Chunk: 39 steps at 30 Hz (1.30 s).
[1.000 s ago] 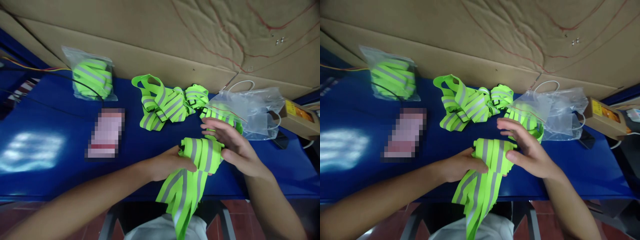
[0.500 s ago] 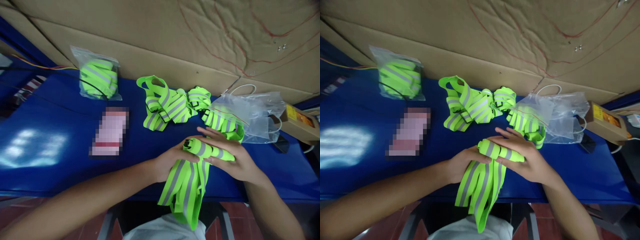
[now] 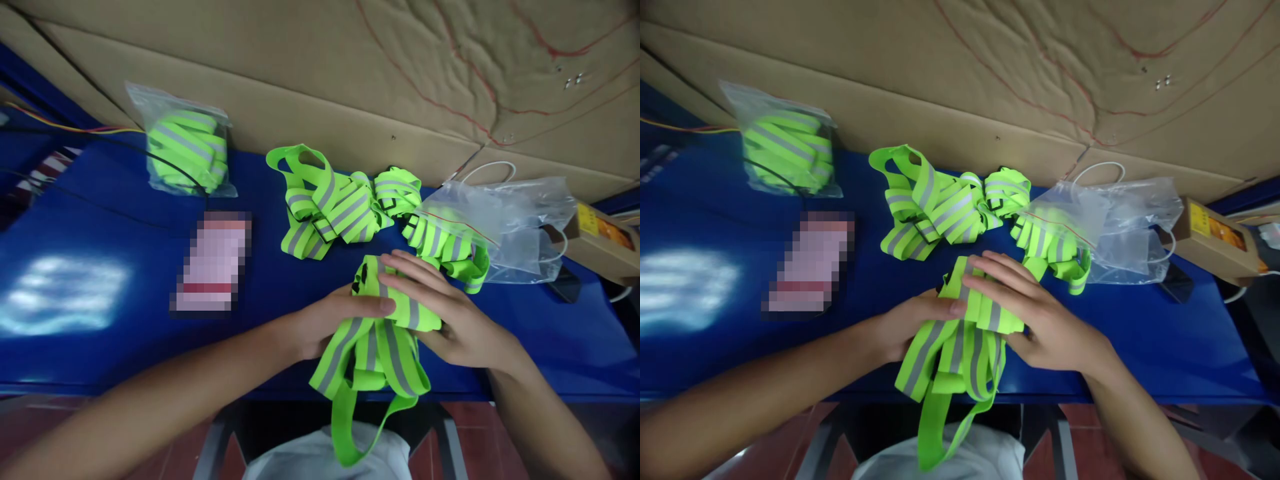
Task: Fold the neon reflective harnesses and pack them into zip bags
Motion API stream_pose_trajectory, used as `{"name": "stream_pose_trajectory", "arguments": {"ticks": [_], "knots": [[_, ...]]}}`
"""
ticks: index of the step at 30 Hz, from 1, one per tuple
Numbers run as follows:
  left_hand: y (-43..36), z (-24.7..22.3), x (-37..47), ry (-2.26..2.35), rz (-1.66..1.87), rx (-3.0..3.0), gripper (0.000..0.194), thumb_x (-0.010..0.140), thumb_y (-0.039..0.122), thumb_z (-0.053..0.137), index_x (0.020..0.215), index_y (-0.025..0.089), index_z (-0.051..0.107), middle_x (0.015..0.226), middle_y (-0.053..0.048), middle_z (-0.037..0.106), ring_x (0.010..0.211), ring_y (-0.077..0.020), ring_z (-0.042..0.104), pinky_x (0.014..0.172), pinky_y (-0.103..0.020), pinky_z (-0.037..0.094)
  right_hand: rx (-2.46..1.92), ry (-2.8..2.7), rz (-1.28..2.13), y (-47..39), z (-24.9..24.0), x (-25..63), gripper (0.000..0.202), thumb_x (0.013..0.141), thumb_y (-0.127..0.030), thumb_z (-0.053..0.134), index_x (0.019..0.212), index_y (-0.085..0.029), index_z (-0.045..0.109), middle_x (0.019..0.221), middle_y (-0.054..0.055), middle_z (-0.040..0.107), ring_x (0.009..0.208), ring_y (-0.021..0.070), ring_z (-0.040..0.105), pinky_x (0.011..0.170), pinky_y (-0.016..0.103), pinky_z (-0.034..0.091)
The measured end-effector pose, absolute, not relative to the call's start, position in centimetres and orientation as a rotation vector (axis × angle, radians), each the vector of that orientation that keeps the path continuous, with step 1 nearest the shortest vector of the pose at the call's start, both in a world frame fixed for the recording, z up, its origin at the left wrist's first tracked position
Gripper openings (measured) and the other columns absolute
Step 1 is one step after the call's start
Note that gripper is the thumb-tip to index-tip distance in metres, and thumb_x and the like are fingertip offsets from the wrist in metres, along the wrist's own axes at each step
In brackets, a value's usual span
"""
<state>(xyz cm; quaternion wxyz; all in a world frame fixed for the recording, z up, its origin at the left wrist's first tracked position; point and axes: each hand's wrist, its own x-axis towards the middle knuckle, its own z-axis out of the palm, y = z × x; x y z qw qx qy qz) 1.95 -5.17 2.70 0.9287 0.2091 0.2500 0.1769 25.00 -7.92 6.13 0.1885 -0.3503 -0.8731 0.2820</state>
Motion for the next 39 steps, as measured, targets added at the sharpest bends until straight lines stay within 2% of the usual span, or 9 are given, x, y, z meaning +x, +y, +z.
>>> {"name": "stream_pose_trajectory", "arguments": {"ticks": [3,5,8,12,16,20,22,29,39], "knots": [[-4.7,3.3,2.1,0.696,0.327,0.402,0.054,0.056,0.024,0.087,0.105,0.011,0.071,0.076,-0.004,0.075,0.068,-0.0208,0.07,0.069,-0.033,0.056,-0.976,-2.377,1.07,-8.1,6.5,24.9,0.075,0.097,-0.044,0.065,0.163,-0.025,0.034,0.175,0.006,0.019,0.163,0.0328,0.01,0.132,0.055,0.013],[-4.6,3.5,2.0,0.793,0.348,0.445,0.053,0.052,0.015,0.079,0.104,0.013,0.07,0.074,-0.002,0.075,0.066,-0.0216,0.07,0.065,-0.032,0.056,-0.976,-2.134,1.162,-8.1,6.2,24.9,0.069,0.098,-0.053,0.062,0.16,-0.03,0.04,0.173,0.005,0.026,0.161,0.0326,0.019,0.131,0.054,0.02],[-4.8,3.5,2.1,0.855,0.397,0.529,0.052,0.049,0.008,0.074,0.101,0.016,0.07,0.074,0.0,0.074,0.065,-0.0201,0.068,0.061,-0.03,0.054,-1.074,-1.818,1.169,-7.8,5.2,24.6,0.07,0.095,-0.046,0.071,0.157,-0.035,0.041,0.165,0.004,0.042,0.152,0.0287,0.042,0.126,0.047,0.038],[-5.2,2.9,2.6,0.784,0.421,0.558,0.053,0.049,0.005,0.074,0.101,0.017,0.071,0.072,0.0,0.073,0.064,-0.0194,0.067,0.06,-0.029,0.053,-1.234,-1.825,1.341,-7.4,4.1,24.1,0.063,0.089,-0.037,0.079,0.147,-0.03,0.056,0.134,0.004,0.072,0.114,0.0243,0.074,0.093,0.033,0.064],[-5.1,2.4,3.1,0.667,0.479,0.417,0.054,0.053,0.005,0.081,0.104,0.019,0.071,0.077,-0.001,0.075,0.066,-0.021,0.071,0.067,-0.033,0.057,-1.326,-1.878,0.904,-7.8,3.7,23.4,0.051,0.087,-0.033,0.081,0.134,-0.024,0.067,0.135,0.005,0.072,0.118,0.0258,0.073,0.1,0.035,0.061],[-4.8,2.3,3.1,0.588,0.514,0.33,0.034,0.062,0.016,0.085,0.095,0.014,0.075,0.079,-0.005,0.076,0.069,-0.0196,0.07,0.071,-0.031,0.055,-1.313,-1.912,0.446,-8.5,3.6,22.7,0.047,0.089,-0.027,0.079,0.134,-0.027,0.066,0.123,0.003,0.077,0.108,0.0222,0.076,0.093,0.03,0.063],[-4.9,2.3,3.0,0.544,0.495,0.284,0.028,0.062,0.018,0.082,0.088,0.012,0.077,0.08,-0.007,0.077,0.073,-0.0198,0.07,0.073,-0.029,0.055,-1.267,-1.952,0.322,-8.8,3.5,22.5,0.047,0.092,-0.023,0.075,0.137,-0.028,0.064,0.127,0.003,0.075,0.112,0.0222,0.074,0.097,0.031,0.062],[-5.6,2.3,2.7,0.502,0.414,0.25,0.031,0.059,0.027,0.087,0.087,0.016,0.08,0.084,-0.003,0.078,0.078,-0.019,0.068,0.077,-0.029,0.052,-1.206,-1.976,0.093,-9.5,3.1,22.3,0.062,0.091,-0.016,0.073,0.149,-0.029,0.055,0.132,0.002,0.073,0.118,0.0235,0.072,0.104,0.034,0.06],[-6.3,2.0,3.0,0.389,0.444,0.353,0.054,0.057,0.048,0.096,0.097,0.02,0.076,0.098,-0.005,0.074,0.089,-0.0206,0.068,0.083,-0.032,0.052,-1.133,-2.023,0.136,-9.7,2.8,22.6,0.072,0.091,-0.013,0.07,0.157,-0.032,0.047,0.141,0.002,0.068,0.125,0.0275,0.069,0.107,0.039,0.06]]}}
